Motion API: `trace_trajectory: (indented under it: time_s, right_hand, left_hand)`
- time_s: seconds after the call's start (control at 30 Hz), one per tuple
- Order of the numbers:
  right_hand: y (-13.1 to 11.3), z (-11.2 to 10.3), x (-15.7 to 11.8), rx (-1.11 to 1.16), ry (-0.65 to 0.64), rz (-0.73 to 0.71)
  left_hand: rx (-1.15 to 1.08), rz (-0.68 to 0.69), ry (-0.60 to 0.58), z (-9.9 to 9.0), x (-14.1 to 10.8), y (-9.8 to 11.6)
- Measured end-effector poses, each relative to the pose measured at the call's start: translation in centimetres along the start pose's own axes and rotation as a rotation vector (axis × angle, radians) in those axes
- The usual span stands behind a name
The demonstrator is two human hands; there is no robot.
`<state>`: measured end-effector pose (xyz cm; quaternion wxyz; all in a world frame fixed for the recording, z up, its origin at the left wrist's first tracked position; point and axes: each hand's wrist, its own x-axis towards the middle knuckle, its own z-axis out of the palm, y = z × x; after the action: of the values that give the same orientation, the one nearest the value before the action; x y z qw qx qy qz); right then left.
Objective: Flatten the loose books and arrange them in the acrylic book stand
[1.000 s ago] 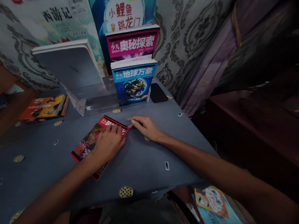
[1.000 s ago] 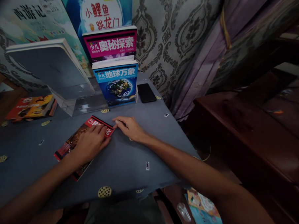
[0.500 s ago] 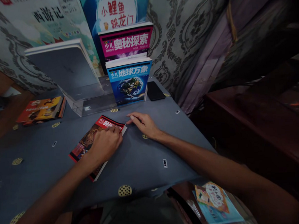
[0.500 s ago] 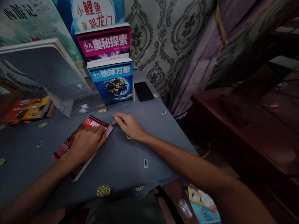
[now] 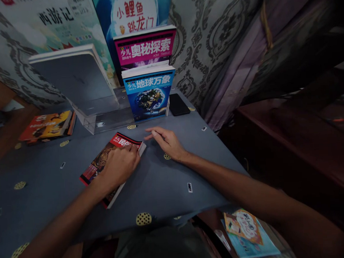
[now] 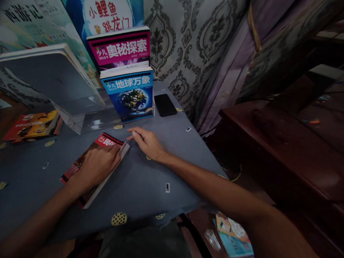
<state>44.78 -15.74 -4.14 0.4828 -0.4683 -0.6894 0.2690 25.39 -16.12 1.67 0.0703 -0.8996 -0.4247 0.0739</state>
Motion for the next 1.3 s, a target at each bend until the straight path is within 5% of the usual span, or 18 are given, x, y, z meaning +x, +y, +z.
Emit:
trace_trajectory:
  time_s: [0.33,0.57,0.77,1.3]
  right_hand:
    - [0.1,0.3,-0.4,-0.242,-0.233,-0.127]
    - [-0.2,0.9,-1.0,-0.349,-0.264,-0.134]
    - [-1.5,2.1,-1.7,-0.482,-0.286,-0.133]
    - [1.5,4.8,3.4,-0.371,-0.276,-0.229]
  left_hand:
    - [0.001,-0.008,-0.037,0.0,-0.3,0.5]
    - [-0.149,0.037,0.016,0.7,-1.2,-2.4]
    - [-0.192,-0.005,0.123,3.1,-3.0,-4.1]
    - [-0.226,-0.112,0.158,4.1,-1.7,-6.8]
